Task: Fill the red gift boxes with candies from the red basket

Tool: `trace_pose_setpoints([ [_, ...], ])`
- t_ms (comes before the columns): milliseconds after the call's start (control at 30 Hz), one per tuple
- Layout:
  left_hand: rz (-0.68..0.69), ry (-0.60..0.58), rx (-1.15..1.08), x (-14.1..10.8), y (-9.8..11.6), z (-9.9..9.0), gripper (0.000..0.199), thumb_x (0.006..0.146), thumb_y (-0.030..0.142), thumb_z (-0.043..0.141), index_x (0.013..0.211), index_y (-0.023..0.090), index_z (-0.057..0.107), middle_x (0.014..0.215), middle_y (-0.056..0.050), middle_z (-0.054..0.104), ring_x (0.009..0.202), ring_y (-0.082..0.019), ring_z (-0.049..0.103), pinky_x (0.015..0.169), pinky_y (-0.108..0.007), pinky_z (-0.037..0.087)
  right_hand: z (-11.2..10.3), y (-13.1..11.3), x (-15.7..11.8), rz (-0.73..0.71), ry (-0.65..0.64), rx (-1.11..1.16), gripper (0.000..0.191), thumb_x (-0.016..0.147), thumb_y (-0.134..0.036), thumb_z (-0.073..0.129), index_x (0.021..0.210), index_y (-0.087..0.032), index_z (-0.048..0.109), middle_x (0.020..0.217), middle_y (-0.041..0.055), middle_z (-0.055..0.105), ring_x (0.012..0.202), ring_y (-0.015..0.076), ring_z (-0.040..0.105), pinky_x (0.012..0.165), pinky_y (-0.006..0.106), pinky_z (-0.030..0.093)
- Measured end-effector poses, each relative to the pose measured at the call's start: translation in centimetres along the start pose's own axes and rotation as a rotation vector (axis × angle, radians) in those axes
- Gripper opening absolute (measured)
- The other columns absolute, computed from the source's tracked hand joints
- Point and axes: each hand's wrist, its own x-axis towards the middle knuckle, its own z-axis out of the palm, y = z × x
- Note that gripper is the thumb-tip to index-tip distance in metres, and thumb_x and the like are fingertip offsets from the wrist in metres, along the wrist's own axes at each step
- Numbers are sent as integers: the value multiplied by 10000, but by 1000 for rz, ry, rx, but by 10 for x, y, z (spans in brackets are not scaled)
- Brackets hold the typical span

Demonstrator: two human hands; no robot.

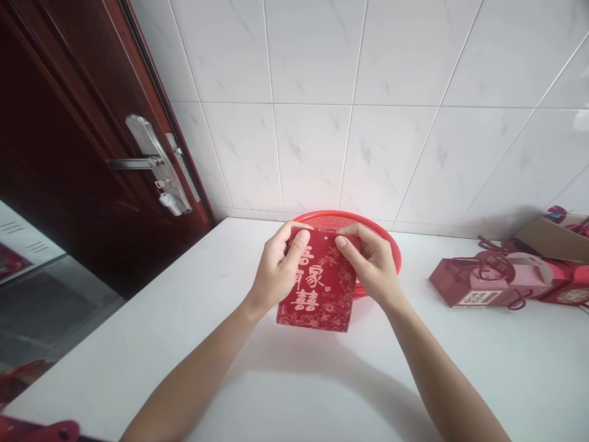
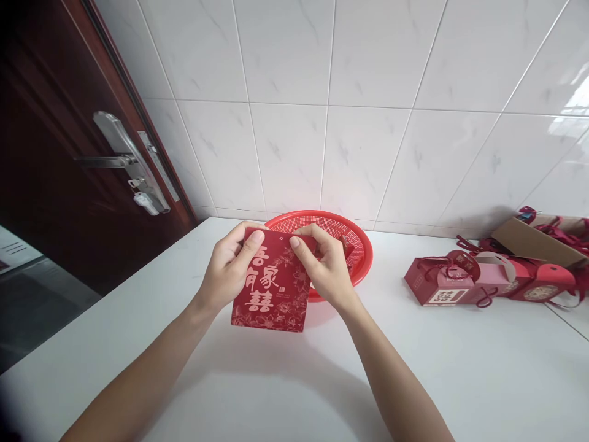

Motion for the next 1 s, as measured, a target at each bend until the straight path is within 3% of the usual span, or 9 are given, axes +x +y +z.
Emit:
trace_pose_setpoints([
  [300, -82, -112, -110, 3, 6, -2, 311, 877, 501, 750, 923, 203, 674, 749, 1, 683, 646, -152, 644, 571, -236, 527, -12, -1, 1, 32, -45, 36, 320, 937, -533, 664, 899, -215, 675, 778, 20, 671, 661, 152, 607, 543, 258, 472],
  [467, -45, -78, -56, 2, 6, -2, 325, 860, 511, 759, 888, 195, 686, 701, 2, 662, 614, -155, 630, 552, -247, 521, -16, -6, 2, 121, -120, 83, 351, 914, -565, 677, 909, -214, 650, 701, -6, 631, 571, 127, 562, 475, 233, 422],
  [633, -10, -59, -16, 0, 7, -2, 322, 870, 508, 747, 869, 192, 688, 702, -1, 652, 613, -147, 609, 556, -242, 510, -18, -10, 3, 100, -168, 55, 323, 931, -532, 669, 926, -209, 664, 699, -4, 634, 561, 124, 565, 460, 233, 420],
  [1000, -19, -59, -8, 1, 5, -1, 318, 868, 501, 755, 879, 186, 710, 683, 2, 636, 610, -141, 589, 561, -238, 499, -16, -9, 3, 46, -115, 6, 335, 903, -511, 704, 788, -199, 663, 655, -1, 604, 552, 127, 534, 445, 239, 393],
])
